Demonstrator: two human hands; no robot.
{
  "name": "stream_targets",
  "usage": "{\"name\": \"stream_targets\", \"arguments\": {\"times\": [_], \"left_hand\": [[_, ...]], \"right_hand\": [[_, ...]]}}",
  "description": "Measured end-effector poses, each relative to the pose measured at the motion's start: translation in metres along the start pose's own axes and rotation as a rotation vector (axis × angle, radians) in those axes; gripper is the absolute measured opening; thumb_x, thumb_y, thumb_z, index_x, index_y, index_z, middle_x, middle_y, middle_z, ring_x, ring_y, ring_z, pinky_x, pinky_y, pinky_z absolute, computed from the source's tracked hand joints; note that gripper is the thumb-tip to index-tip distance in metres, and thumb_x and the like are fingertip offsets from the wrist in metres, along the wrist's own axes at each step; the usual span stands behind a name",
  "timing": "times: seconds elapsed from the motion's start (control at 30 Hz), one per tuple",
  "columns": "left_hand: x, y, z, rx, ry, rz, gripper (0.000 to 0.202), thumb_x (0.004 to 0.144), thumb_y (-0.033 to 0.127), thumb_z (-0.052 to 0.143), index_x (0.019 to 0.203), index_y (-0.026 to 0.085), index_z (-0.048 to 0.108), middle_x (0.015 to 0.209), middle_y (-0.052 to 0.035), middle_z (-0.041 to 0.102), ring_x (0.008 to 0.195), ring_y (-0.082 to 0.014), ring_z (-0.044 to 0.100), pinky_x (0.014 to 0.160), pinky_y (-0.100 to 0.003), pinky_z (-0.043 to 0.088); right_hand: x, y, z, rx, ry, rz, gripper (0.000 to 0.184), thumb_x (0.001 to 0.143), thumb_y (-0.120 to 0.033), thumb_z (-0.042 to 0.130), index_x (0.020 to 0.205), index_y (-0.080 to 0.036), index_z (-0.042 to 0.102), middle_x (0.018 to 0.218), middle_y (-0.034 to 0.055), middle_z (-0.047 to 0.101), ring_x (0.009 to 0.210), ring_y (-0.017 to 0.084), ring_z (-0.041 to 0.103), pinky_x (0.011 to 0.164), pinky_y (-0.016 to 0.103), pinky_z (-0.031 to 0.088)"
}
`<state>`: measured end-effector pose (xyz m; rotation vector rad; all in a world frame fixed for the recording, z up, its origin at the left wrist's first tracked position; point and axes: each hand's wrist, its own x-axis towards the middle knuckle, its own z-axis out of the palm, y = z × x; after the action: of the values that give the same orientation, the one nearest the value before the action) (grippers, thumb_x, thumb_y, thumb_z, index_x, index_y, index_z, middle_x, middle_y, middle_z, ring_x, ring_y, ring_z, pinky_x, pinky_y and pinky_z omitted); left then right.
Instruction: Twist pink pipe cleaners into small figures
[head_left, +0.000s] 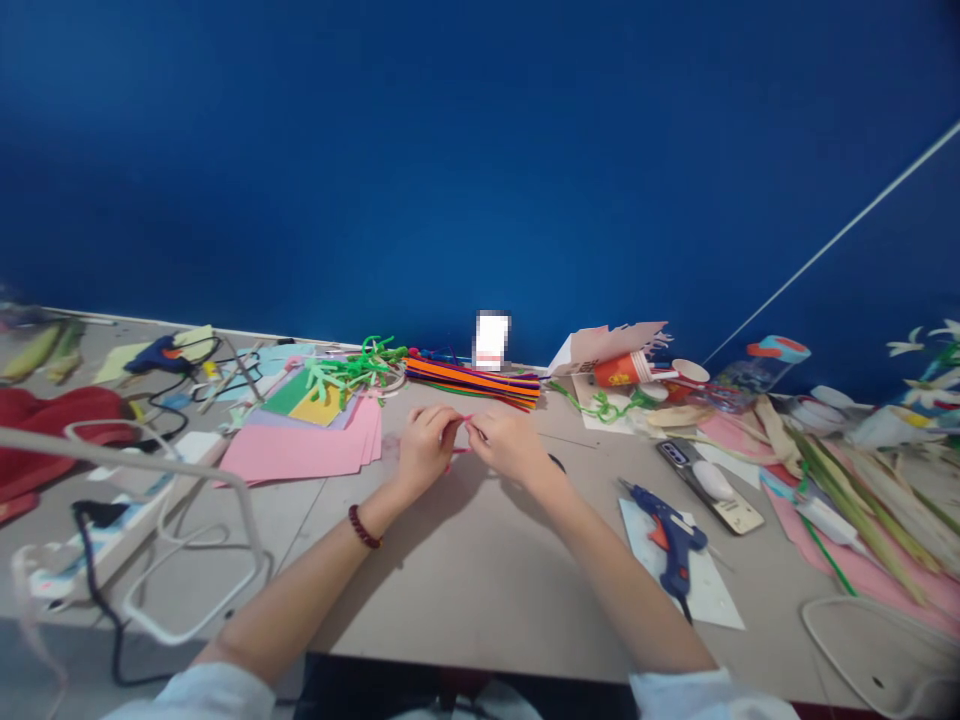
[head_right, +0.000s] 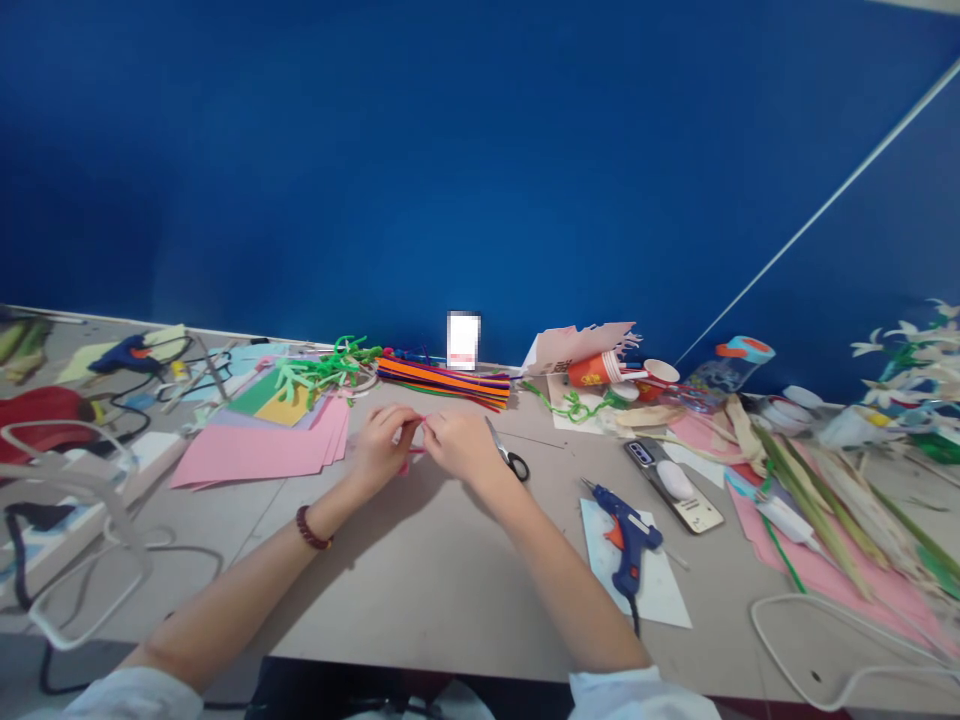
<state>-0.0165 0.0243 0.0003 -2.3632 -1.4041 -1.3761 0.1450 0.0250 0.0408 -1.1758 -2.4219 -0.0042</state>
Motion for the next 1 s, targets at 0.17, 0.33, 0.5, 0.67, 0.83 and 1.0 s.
{"name": "stream_targets", "arguments": {"times": [0.17,0.33,0.5,0.67,0.83,1.0], "left_hand": [[-0.002,-0.004,0.003,0.073,-0.035,0.188,0.018,0.088,0.014,0.043,0.086,0.020,0.059,0.086,-0.0037,0.068,0.080,-0.0160,0.061,0.083,-0.035,0.038],[-0.005,-0.005,0.005,0.072,-0.129,0.316,0.023,0.087,0.010,0.040,0.093,0.021,0.059,0.089,-0.0048,0.068,0.081,-0.0156,0.061,0.088,-0.036,0.038],[-0.011,0.004,0.007,0.019,-0.146,0.411,0.025,0.086,0.007,0.039,0.093,0.021,0.059,0.092,-0.0050,0.069,0.086,-0.0153,0.061,0.087,-0.033,0.040],[-0.015,0.011,0.007,-0.027,-0.011,0.398,0.019,0.085,0.009,0.045,0.093,0.022,0.058,0.088,-0.0035,0.069,0.083,-0.0147,0.062,0.086,-0.034,0.040],[-0.013,0.012,0.008,-0.080,0.127,0.186,0.011,0.086,0.014,0.047,0.086,0.020,0.056,0.081,-0.0032,0.066,0.079,-0.0158,0.061,0.080,-0.034,0.043],[-0.009,0.007,0.008,-0.094,0.173,-0.016,0.006,0.086,0.017,0.049,0.084,0.020,0.054,0.081,-0.0031,0.063,0.082,-0.0170,0.059,0.077,-0.034,0.042]], "right_hand": [[0.001,0.006,-0.012,-0.004,-0.017,-0.047,0.024,0.090,-0.020,0.041,0.080,-0.016,0.063,0.079,0.0081,0.062,0.079,0.019,0.050,0.070,0.029,0.033],[0.000,0.010,-0.027,0.107,-0.094,-0.032,0.024,0.087,-0.020,0.045,0.071,-0.016,0.062,0.078,0.0065,0.059,0.080,0.018,0.049,0.073,0.030,0.035],[0.000,0.028,-0.031,0.511,-0.310,0.040,0.028,0.086,-0.026,0.047,0.062,-0.016,0.056,0.070,0.0009,0.056,0.069,0.013,0.049,0.064,0.024,0.036],[0.000,0.043,-0.016,0.957,-0.479,0.104,0.034,0.084,-0.046,0.050,0.069,-0.016,0.057,0.069,-0.0007,0.056,0.067,0.012,0.050,0.063,0.024,0.038],[0.002,0.034,0.009,1.296,-0.438,0.257,0.029,0.075,-0.044,0.061,0.066,-0.016,0.055,0.065,-0.0002,0.057,0.063,0.012,0.051,0.063,0.025,0.040],[0.007,0.021,0.039,1.439,-0.298,0.414,0.027,0.071,-0.040,0.059,0.059,-0.017,0.050,0.056,-0.0027,0.049,0.052,0.010,0.046,0.054,0.024,0.037]]}}
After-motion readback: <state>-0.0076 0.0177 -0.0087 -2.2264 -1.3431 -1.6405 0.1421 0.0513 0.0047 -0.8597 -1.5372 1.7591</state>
